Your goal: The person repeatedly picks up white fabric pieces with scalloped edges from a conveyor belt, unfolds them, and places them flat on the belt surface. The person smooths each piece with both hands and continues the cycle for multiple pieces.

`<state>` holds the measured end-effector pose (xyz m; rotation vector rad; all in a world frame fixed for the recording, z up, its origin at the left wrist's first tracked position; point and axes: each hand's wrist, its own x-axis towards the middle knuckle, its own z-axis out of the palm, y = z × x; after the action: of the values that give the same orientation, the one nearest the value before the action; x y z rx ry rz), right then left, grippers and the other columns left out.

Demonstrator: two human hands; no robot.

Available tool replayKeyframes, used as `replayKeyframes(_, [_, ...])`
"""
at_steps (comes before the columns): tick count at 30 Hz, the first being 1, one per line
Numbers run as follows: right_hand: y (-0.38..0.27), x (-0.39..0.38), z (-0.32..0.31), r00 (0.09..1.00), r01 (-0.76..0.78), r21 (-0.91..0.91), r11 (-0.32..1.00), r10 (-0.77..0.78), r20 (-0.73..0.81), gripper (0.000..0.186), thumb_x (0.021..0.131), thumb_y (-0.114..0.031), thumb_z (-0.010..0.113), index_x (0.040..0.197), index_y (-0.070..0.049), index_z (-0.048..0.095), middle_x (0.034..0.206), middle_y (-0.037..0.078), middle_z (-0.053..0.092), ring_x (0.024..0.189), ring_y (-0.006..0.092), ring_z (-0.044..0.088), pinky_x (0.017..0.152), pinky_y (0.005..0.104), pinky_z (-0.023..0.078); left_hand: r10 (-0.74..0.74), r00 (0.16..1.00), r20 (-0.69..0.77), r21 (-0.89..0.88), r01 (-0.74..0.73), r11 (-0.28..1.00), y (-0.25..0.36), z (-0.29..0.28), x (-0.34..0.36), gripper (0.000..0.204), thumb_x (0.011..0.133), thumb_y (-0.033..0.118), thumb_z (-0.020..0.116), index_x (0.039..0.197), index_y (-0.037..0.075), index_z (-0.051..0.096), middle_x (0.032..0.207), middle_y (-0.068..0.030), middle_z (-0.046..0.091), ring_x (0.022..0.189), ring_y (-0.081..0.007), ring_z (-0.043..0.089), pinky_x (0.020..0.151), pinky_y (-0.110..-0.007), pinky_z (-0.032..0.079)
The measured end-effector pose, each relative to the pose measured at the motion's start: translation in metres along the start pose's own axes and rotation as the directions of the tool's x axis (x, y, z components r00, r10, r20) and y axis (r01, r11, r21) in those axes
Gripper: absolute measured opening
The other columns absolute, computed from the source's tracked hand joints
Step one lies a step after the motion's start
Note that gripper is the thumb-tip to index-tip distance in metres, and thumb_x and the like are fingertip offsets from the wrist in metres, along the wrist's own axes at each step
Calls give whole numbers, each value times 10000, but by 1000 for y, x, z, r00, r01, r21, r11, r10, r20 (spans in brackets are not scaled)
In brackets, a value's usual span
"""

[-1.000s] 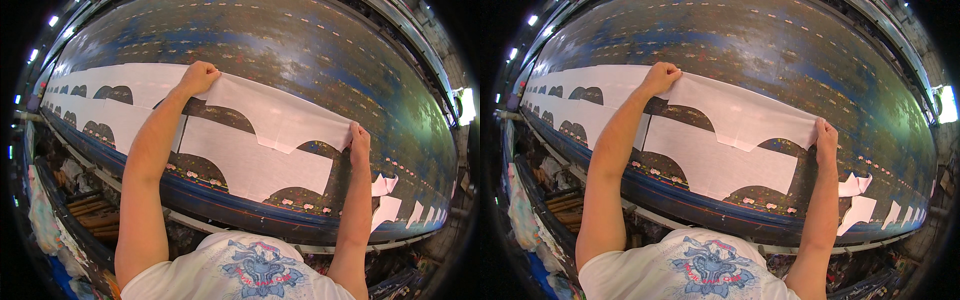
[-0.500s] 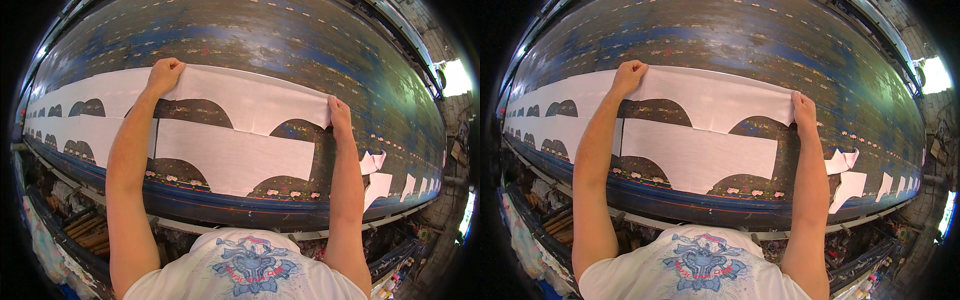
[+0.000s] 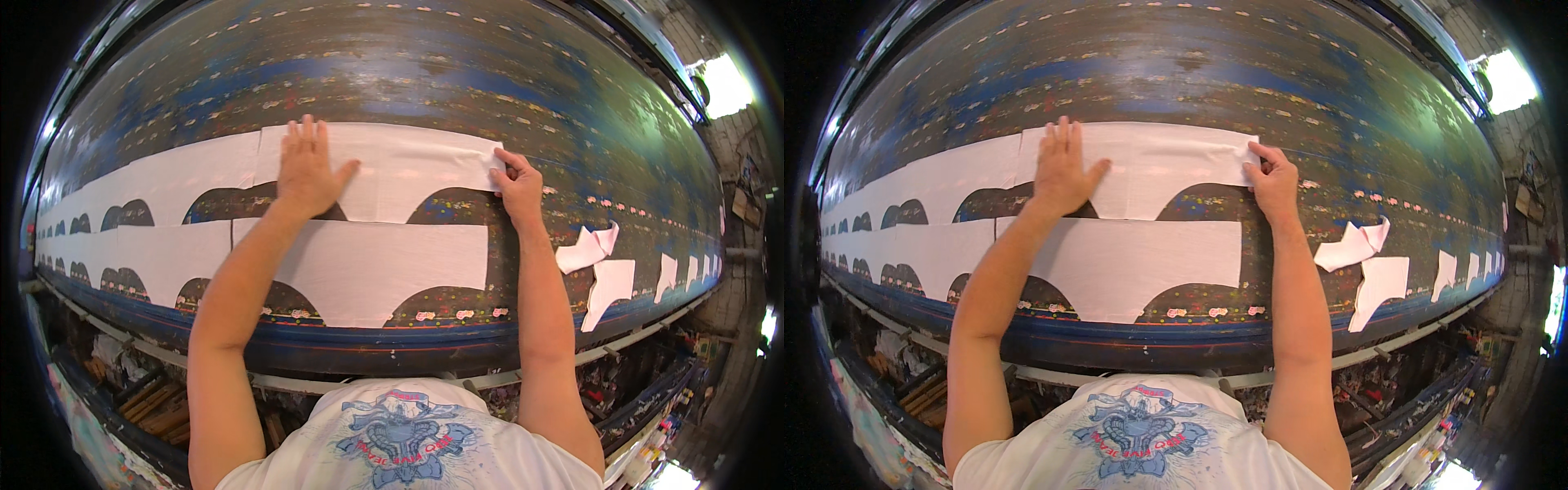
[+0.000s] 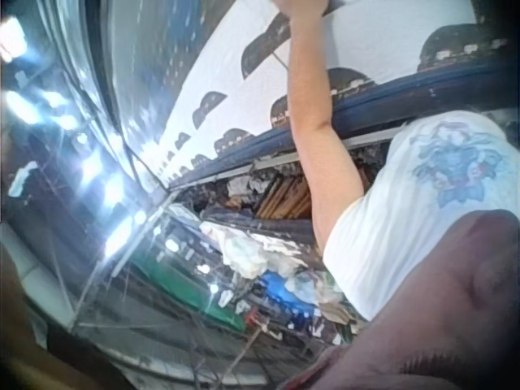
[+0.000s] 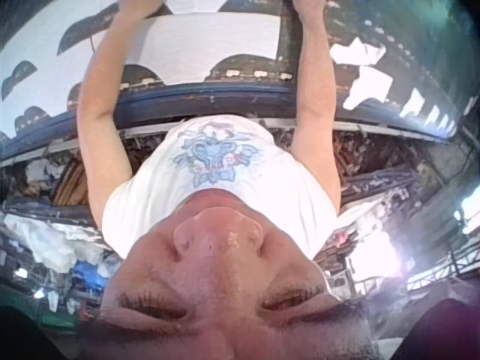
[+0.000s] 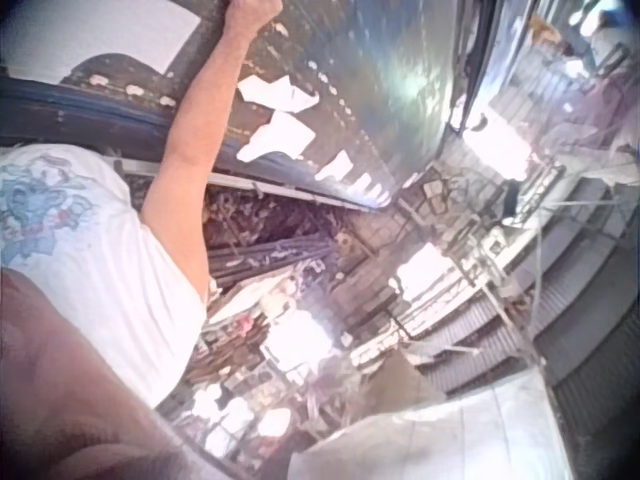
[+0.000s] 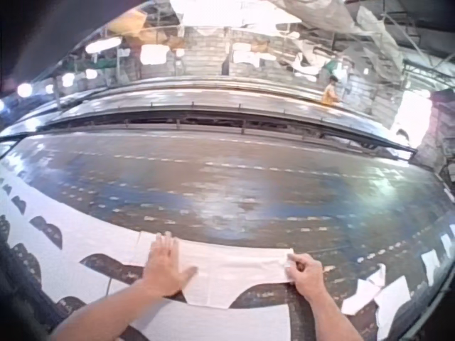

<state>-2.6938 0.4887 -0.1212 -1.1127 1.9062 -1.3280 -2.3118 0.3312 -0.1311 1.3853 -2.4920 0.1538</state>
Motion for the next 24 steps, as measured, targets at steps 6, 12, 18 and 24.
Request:
replayKeyframes(6, [-6, -3, -4, 997, 25, 263, 965, -4, -79, 466, 935, 69, 731, 1397, 8, 736, 1262, 38, 696, 830, 64, 644, 645, 245, 615, 250, 957, 150, -301, -197, 933, 150, -7, 20, 1137, 1012, 736, 602, 1695, -110, 270, 1813, -285, 191, 1693, -476, 120, 1372, -597, 96])
replayKeyframes(12, [-3, 3, -10, 974, -12, 477, 879, 118, -194, 422, 1086, 10, 600, 1507, 9, 636, 1306, 117, 712, 764, 104, 660, 609, 252, 546, 354, 911, 212, -306, -282, 909, 255, -3, 47, 1079, 1019, 749, 553, 1721, -31, 299, 1822, -233, 223, 1697, -446, 140, 1372, -583, 112])
replayKeyframes(18, [10, -8, -9, 968, 78, 508, 858, 57, -244, 313, 1126, -54, 599, 1417, 32, 679, 1160, 101, 716, 734, 98, 628, 585, 243, 506, 574, 795, 196, -341, -493, 800, 216, -5, 44, 977, 1073, 708, 487, 1726, 3, 308, 1827, -187, 244, 1701, -399, 163, 1373, -556, 150])
replayKeyframes(24, [3, -33, -5, 972, 56, 366, 929, 32, -231, 290, 1119, -56, 599, 1378, 35, 695, 1063, 73, 716, 734, 85, 631, 567, 242, 508, 318, 910, 267, -245, -255, 935, 83, -23, -6, 983, 1077, 691, 511, 1737, 4, 269, 1843, -178, 192, 1712, -384, 122, 1389, -512, 109])
